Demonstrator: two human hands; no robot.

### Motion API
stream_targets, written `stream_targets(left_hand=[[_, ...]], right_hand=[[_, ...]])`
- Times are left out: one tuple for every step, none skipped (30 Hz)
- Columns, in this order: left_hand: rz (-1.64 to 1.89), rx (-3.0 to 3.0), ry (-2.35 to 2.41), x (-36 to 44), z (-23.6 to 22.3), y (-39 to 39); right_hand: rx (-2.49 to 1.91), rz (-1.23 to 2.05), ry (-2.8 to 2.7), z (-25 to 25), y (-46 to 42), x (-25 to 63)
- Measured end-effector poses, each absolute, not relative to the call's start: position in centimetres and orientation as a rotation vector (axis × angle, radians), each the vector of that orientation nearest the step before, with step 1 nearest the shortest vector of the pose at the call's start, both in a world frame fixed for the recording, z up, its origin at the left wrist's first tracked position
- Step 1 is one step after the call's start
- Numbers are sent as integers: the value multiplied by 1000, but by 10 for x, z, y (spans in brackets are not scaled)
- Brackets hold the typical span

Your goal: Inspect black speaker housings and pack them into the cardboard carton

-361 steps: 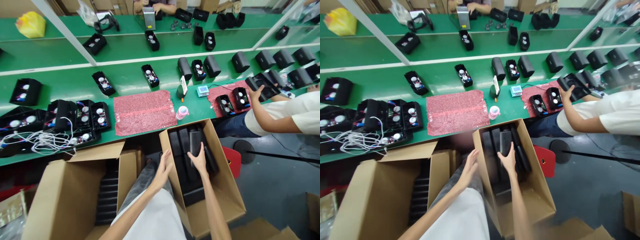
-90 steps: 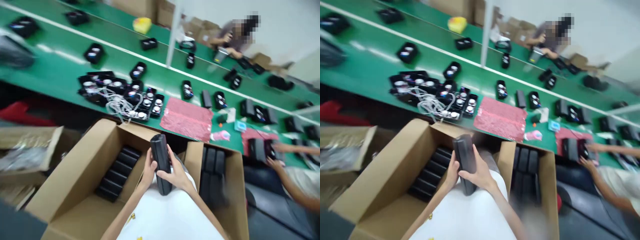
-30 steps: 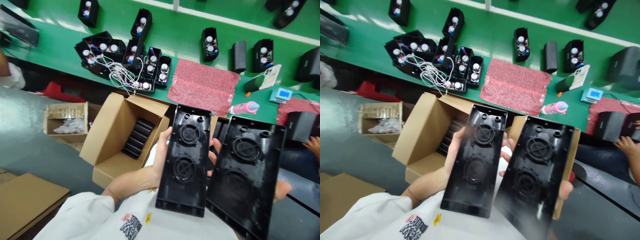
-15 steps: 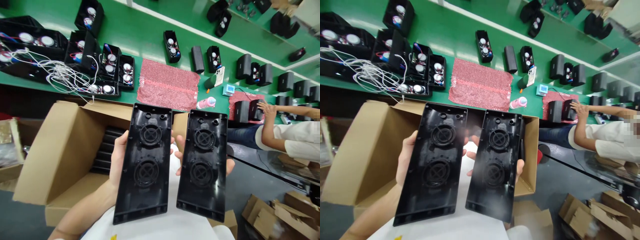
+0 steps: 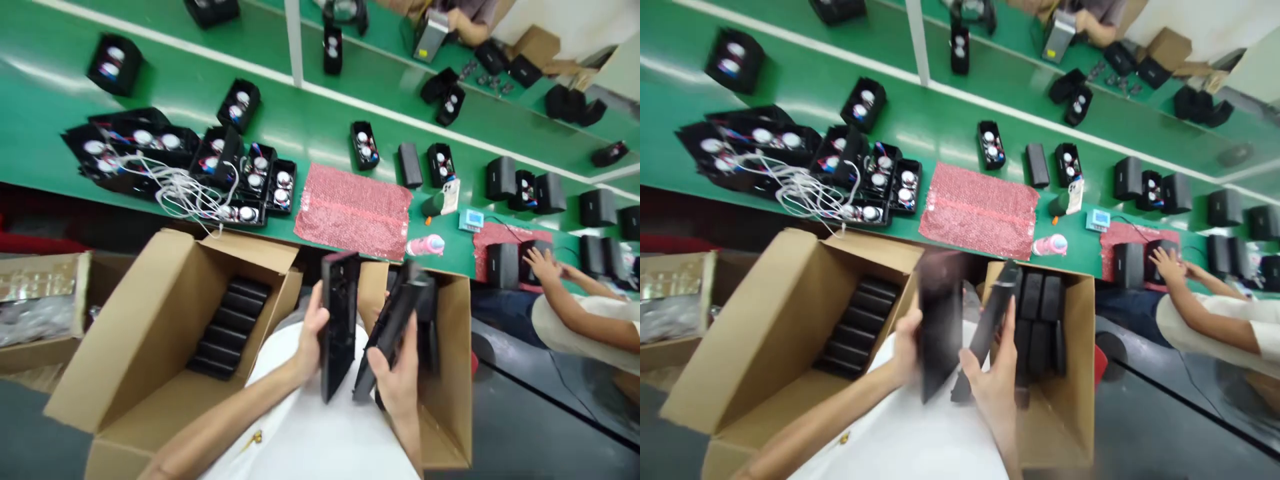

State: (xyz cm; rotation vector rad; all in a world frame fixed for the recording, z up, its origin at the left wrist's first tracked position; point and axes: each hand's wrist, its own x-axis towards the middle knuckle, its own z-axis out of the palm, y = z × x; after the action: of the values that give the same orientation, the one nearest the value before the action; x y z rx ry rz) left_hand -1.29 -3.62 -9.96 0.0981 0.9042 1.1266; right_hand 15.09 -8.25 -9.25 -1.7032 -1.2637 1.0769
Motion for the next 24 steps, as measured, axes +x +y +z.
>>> stream_targets(left_hand=[[1166, 156, 945, -4, -112, -32], [1187, 212, 964, 5, -123, -27], [1192, 263, 968, 13, -134, -20], [1192, 311, 968, 20, -142, -12], [1194, 350, 966, 26, -149, -3], [1196, 378, 966, 30, -155, 8], [1196, 397, 966, 34, -159, 19], [1190, 411, 965, 37, -163, 32], [1186, 423, 969, 39, -166, 46], [1187, 437, 978, 41, -169, 60], [1197, 449, 992, 43, -172, 75], [1211, 458, 1008, 45, -176, 91], [1229, 464, 1026, 47, -181, 108], [1248, 470, 1045, 50, -186, 125], [1260, 473, 1061, 54, -192, 144], [1256, 479, 1072, 59, -199, 164], [1238, 490, 1080, 65, -207, 186], [1210, 504, 1084, 72, -214, 208], [1177, 522, 1088, 79, -222, 230], [1147, 538, 1096, 85, -229, 251], [1131, 555, 1111, 90, -235, 269], [1136, 569, 1136, 93, -241, 282], [1157, 581, 1167, 93, -247, 289], [1177, 592, 1201, 91, -253, 290]], right_hand=[[-1711, 1098, -1274, -100, -72, 147], [-1729, 1125, -1284, -108, -63, 145], [-1747, 1157, -1291, -117, -53, 145], [-1758, 1191, -1298, -125, -44, 147], [-1749, 1229, -1300, -132, -35, 150], [-1720, 1275, -1300, -139, -24, 155], [-1681, 1322, -1293, -145, -13, 160], [-1640, 1364, -1281, -150, 0, 166], [-1605, 1400, -1264, -154, 15, 172], [-1581, 1431, -1250, -159, 31, 177], [-1565, 1463, -1242, -164, 48, 181], [-1557, 1490, -1244, -169, 65, 184], [-1555, 1512, -1261, -175, 83, 187], [-1555, 1531, -1295, -182, 101, 189], [-1560, 1536, -1334, -189, 118, 191], [-1567, 1524, -1370, -197, 136, 193], [-1579, 1495, -1397, -206, 156, 197], [-1601, 1451, -1429, -214, 178, 201], [-1632, 1400, -1460, -223, 203, 208], [-1673, 1339, -1487, -232, 233, 216], [-1729, 1265, -1511, -242, 266, 226], [-1806, 1182, -1536, -252, 303, 237], [-1893, 1093, -1547, -263, 343, 248], [-1990, 1000, -1539, -275, 384, 259]])
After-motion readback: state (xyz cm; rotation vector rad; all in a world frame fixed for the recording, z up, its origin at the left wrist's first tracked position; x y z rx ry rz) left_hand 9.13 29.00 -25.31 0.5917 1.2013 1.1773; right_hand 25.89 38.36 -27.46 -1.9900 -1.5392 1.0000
